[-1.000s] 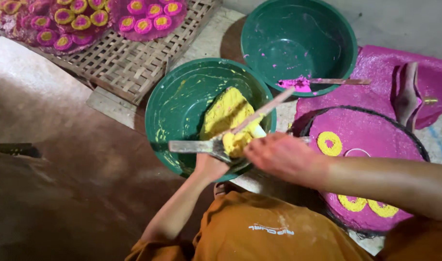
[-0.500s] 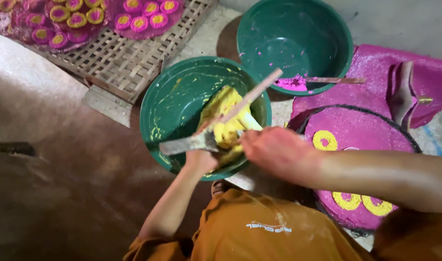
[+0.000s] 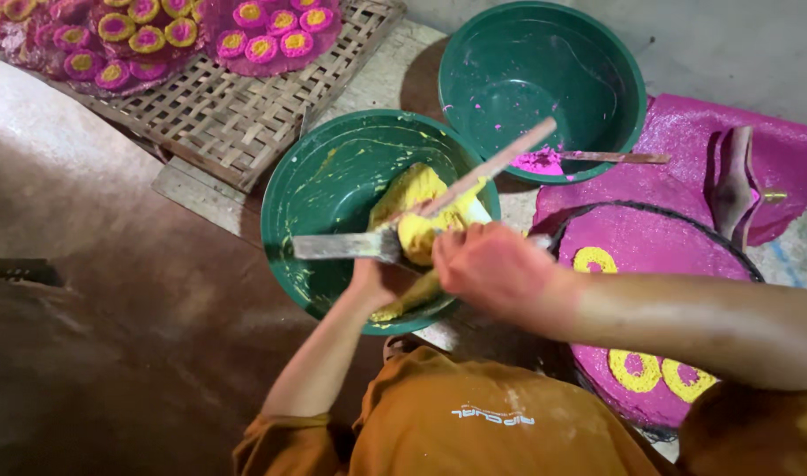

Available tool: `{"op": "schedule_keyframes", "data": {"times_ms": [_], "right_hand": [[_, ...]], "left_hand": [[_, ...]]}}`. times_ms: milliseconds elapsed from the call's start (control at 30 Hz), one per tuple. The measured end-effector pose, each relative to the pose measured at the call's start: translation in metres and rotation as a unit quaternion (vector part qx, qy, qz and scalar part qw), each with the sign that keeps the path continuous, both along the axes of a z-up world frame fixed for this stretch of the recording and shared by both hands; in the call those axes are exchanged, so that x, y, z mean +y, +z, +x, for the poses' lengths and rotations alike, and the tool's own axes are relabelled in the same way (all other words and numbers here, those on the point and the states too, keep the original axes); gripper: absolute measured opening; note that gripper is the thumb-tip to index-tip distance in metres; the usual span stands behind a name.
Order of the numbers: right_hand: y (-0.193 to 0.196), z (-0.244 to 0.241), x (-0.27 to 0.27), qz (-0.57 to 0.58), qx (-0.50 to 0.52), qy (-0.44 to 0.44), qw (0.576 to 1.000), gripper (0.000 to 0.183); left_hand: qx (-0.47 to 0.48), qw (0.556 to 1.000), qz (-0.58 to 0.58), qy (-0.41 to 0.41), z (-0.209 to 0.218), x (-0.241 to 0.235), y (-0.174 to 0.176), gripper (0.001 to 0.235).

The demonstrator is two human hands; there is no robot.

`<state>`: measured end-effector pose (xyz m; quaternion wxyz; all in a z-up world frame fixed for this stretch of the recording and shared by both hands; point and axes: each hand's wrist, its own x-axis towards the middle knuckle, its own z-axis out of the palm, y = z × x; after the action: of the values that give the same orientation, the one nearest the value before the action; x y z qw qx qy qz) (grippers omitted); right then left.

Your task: The person scoops yellow dough into a handheld press and extrudes ring shapes onto a pink glittery surface. They then scoop pink dough into the press and extrude smaller rings into the centers of the yellow rings. The finished pieces are arranged on a woven tray.

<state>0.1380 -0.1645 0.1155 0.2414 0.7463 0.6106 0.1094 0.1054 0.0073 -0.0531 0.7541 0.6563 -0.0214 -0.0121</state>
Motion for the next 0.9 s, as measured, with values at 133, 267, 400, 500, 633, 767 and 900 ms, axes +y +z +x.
{"op": "schedule_keyframes", "data": {"times_ms": [133, 267, 400, 500, 633, 767, 900], "right_hand": [[0.003, -0.002, -0.014, 0.026, 0.059, -0.030, 0.997, 0.013], [0.028, 0.014, -0.054, 0.130, 0.214, -0.161, 0.955, 0.064], [-0.027, 0.019, -0.018, 0.298, 0.409, -0.169, 0.846, 0.065], [-0.091, 0.001, 0.004, 0.387, 0.507, -0.123, 0.760, 0.079], [-0.129, -0.007, -0.014, 0.360, 0.582, -0.167, 0.710, 0.056], [-0.125, 0.021, -0.022, 0.400, 0.569, -0.107, 0.710, 0.041], [-0.134, 0.032, 0.012, 0.402, 0.555, -0.232, 0.690, 0.045]], "left_hand": [[0.097, 0.849, 0.517, 0.049, -0.011, 0.012, 0.019, 0.065], [0.103, 0.833, 0.508, 0.195, -0.013, 0.051, 0.028, 0.053], [-0.202, 0.727, 0.570, 0.326, -0.009, 0.050, 0.017, 0.068], [-0.099, 0.797, 0.498, 0.327, -0.005, 0.051, 0.013, 0.081], [-0.286, 0.657, 0.626, 0.308, -0.005, 0.079, 0.024, 0.077], [-0.125, 0.798, 0.503, 0.307, -0.005, 0.075, 0.029, 0.104], [-0.107, 0.722, 0.617, 0.294, 0.005, 0.070, 0.018, 0.077]]}}
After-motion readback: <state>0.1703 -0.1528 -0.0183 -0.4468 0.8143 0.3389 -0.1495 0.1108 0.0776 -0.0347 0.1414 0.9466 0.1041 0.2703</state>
